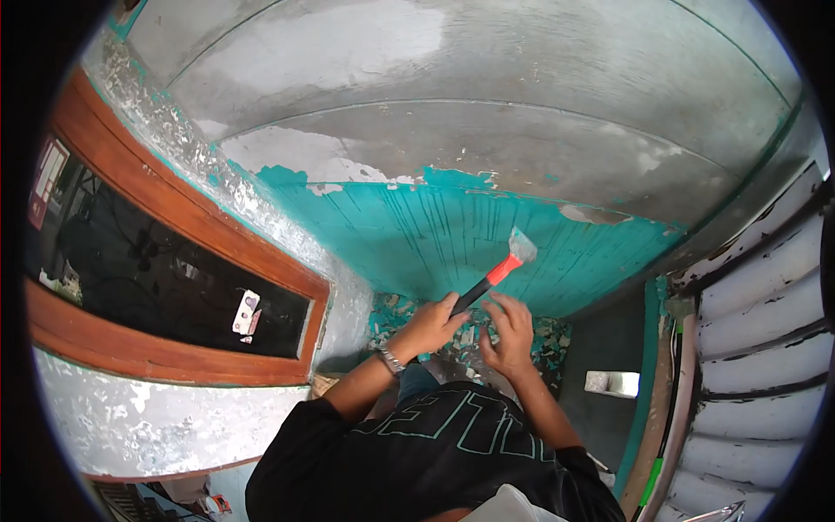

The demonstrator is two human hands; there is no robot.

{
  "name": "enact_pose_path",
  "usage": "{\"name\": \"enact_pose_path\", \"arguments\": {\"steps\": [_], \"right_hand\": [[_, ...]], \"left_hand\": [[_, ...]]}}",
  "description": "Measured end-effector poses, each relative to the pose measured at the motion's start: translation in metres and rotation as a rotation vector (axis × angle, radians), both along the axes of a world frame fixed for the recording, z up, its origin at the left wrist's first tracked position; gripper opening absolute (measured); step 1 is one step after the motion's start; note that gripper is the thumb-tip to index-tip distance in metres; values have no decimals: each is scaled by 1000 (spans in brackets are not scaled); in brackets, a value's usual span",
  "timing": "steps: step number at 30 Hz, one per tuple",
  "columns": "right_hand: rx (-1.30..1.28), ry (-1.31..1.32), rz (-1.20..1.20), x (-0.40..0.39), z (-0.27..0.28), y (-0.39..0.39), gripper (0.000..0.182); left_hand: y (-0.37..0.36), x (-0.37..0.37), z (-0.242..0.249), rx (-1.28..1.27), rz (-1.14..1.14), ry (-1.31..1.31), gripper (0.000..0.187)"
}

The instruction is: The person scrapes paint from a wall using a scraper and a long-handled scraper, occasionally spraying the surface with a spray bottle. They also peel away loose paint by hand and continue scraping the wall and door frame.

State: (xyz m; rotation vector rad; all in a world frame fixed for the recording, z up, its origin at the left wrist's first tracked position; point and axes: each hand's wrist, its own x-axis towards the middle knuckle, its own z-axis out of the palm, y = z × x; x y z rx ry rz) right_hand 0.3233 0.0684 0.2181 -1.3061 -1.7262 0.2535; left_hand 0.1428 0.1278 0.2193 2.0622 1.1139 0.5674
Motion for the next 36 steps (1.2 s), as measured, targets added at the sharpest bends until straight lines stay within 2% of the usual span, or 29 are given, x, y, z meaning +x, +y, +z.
{"name": "enact_pose_path", "arguments": {"steps": [1,2,4,6,7,8,10,11,12,13,15,16,18,19,21,23,25,27,29,30,33,34,36], "right_hand": [[168,-310,34,-6,16,12,51],[161,-304,21,-18,25,28,51],[237,-412,234,-48,38,60,40],[179,-434,238,-82,31,92,33],[122,-457,260,-99,31,107,28],[118,-451,216,-115,38,123,28],[290,-255,175,-141,54,149,27],[280,-265,145,-151,63,162,27],[306,-245,133,-162,70,174,29],[333,-220,124,-172,76,184,31],[345,-186,76,-189,84,202,34],[368,-154,52,-194,89,211,36],[392,-122,0,-200,94,224,35],[418,-100,-21,-201,94,227,34],[456,-86,-61,-202,93,235,34],[497,-68,-76,-201,91,238,33],[444,-100,-59,-199,88,239,25],[479,-77,-85,-191,85,240,28],[519,-62,-96,-176,80,240,32],[483,-63,-128,-165,71,241,32],[475,-114,-208,-145,57,239,33],[488,-89,-210,-145,57,235,33],[580,-25,-161,-154,62,231,36]], "left_hand": [[3,-17,2,106,-44,114,29],[6,-32,13,101,-58,121,29],[14,-58,53,210,-134,490,35],[25,-80,97,276,-72,649,38],[31,-97,115,512,-31,603,37],[41,-119,131,695,11,449,37],[49,-163,171,1104,237,388,39],[57,-190,182,1181,295,318,33],[62,-209,192,1140,375,328,31],[71,-231,194,1022,354,202,30],[91,-258,185,608,387,-348,23],[103,-259,182,608,357,-348,23],[119,-250,178,427,168,-965,14],[126,-249,179,414,149,-962,14],[143,-245,180,290,-221,-1098,10],[145,-237,182,304,-238,-1078,10],[142,-230,186,252,-237,-1162,14],[149,-224,184,230,-317,-1156,15],[165,-208,172,316,-168,-1168,12],[175,-196,168,272,-144,-1181,11],[176,-166,160,189,-144,-1121,10],[165,-162,164,231,-170,-1106,12],[156,-212,151,1231,37,-173,15]]}}
